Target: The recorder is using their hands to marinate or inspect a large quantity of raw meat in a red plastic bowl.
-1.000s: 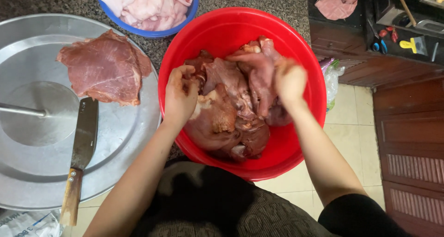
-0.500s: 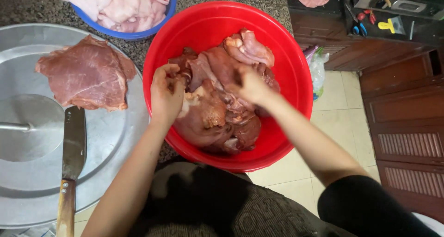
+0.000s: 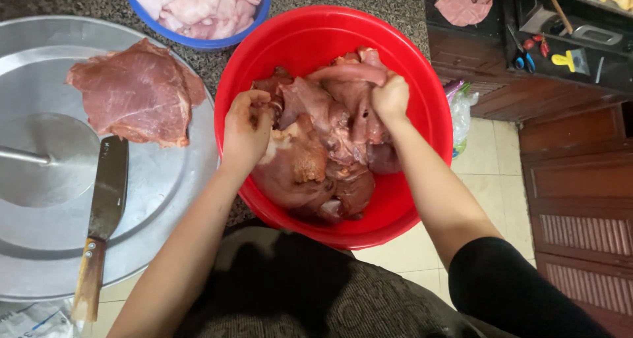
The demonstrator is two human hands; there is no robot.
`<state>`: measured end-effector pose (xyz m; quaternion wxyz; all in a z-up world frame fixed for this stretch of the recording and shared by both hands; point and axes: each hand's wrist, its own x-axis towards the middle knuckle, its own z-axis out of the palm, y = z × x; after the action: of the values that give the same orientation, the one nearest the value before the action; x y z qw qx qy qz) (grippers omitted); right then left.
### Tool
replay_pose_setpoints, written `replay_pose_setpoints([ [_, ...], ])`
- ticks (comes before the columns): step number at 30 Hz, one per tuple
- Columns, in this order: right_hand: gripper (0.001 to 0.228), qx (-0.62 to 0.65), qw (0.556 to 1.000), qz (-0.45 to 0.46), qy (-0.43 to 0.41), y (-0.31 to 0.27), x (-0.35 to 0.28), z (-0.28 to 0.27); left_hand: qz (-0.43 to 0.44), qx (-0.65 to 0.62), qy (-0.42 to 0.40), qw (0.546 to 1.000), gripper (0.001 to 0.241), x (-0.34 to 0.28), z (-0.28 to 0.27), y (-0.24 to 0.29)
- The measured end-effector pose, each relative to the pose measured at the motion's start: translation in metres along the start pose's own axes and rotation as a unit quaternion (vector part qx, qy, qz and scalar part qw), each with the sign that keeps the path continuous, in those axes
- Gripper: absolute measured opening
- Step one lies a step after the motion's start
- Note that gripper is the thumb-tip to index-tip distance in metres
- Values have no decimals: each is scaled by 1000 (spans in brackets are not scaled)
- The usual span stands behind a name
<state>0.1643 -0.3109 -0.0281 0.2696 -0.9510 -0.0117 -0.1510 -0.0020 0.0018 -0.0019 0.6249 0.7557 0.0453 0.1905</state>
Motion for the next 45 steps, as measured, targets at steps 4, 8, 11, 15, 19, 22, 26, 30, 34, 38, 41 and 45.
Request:
replay_pose_setpoints([
  [4, 22, -27, 1000, 4, 3, -3, -2, -33, 18, 16, 9, 1000, 23, 0, -1, -1],
  [8, 25, 17, 997, -66, 45, -16, -12, -82, 10, -11, 2, 1000, 23, -1, -1, -2],
  [11, 20, 56, 991, -105, 59, -31, -6, -131, 15, -23, -3, 1000, 20, -1, 1, -1],
  [15, 14, 131, 975, -170, 55, -62, 8, -199, 34, -5, -6, 999, 18, 0, 2, -1],
  [19, 23, 101, 976, -187, 51, -111, 19, -236, 32, -4, -7, 999, 16, 2, 5, -1],
  [22, 30, 26, 951, -304, 50, -135, 33, -227, 3, 5, -8, 1000, 17, 3, 2, 0],
  [26, 32, 54, 947, -315, -45, -139, 61, -177, 24, 0, -4, 1000, 18, 3, 2, -1],
  [30, 48, 80, 929, -243, -266, -100, 92, -106, 3, -24, -6, 1000, 21, 1, 2, 1],
  [34, 32, 83, 899, -142, -405, -68, 75, -78, -3, -24, -7, 1000, 22, 4, 0, 3],
  [38, 24, -42, 849, -130, -510, -21, 8, -67, -14, -17, -9, 1000, 21, 2, 2, 0],
  [41, 64, -147, 849, -317, -395, -4, -42, -68, -23, -28, -14, 999, 21, 1, 3, 2],
  [45, 62, -162, 924, -257, -234, -2, -69, -76, 17, 14, -15, 1000, 21, 1, 3, 3],
])
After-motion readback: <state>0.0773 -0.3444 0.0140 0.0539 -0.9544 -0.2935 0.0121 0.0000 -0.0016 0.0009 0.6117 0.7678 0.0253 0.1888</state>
